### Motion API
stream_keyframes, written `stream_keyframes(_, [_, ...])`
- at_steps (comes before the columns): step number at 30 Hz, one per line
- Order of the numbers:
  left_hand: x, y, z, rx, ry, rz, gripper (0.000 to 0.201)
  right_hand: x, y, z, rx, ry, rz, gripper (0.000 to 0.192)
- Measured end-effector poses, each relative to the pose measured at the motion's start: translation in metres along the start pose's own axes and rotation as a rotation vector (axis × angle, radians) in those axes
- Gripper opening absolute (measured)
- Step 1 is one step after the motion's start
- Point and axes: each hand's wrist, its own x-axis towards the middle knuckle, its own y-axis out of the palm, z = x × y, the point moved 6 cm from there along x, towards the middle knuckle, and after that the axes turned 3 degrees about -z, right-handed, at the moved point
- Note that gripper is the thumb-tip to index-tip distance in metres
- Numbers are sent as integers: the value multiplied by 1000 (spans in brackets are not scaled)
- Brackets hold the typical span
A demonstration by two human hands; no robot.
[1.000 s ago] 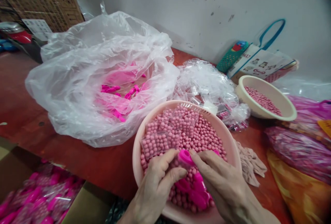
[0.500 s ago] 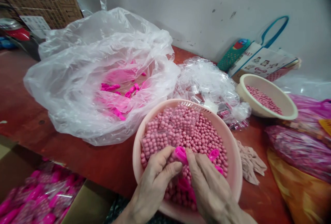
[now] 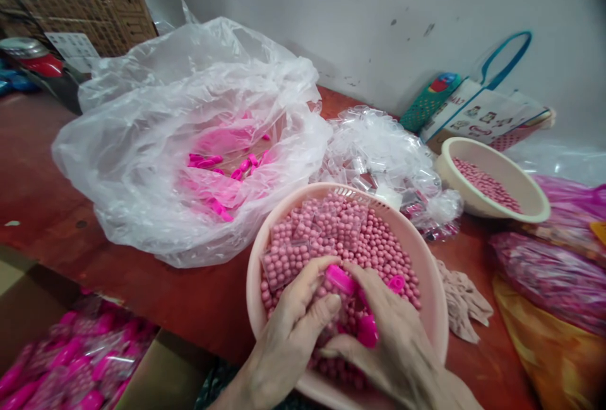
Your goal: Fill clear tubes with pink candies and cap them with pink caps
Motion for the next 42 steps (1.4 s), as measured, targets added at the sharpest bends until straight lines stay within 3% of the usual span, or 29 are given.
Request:
stream_keyframes(6, [-6,-5,10,141,-40,-113,39,-7,10,20,-247,-145,-211,67])
stream_keyframes(9, [-6,-6,12,161,-46,-149,41,-4,10,24,-235,-189,-221,72])
stream_keyframes(12, [-2,-6,8,83,-7,-144,40,3,2,16,-59,-176,-163,66])
stream_keyframes(14, [0,-4,4,-1,33,-88,37,10,-4,2,208,-34,-21,56])
stream_keyframes(16, [1,-2,2,-51,40,-49,35,14,-11,-18,568,258,91,46])
stream_keyframes(19, [-2,-3,3,-20,-6,-62,35,14,-27,-39,905,573,-54,25])
stream_keyframes(21, [-4,-4,3,24,-15,-97,35,15,-31,-43,915,611,-156,17])
stream_keyframes(24, [-7,-5,5,53,-13,-148,39,19,-26,-32,741,430,-168,11])
stream_keyframes(27, [-6,-4,9,16,-12,-155,43,21,-16,-6,452,86,-95,27])
stream_keyframes(29, [-5,-4,10,-34,-3,-144,43,18,-10,5,248,-60,-78,44])
stream_keyframes(34, [-8,-7,15,-37,-8,-195,43,11,-4,17,-53,-185,-131,67])
stream_keyframes(42, [-10,-11,19,147,19,-235,41,5,5,28,-124,-217,-247,65])
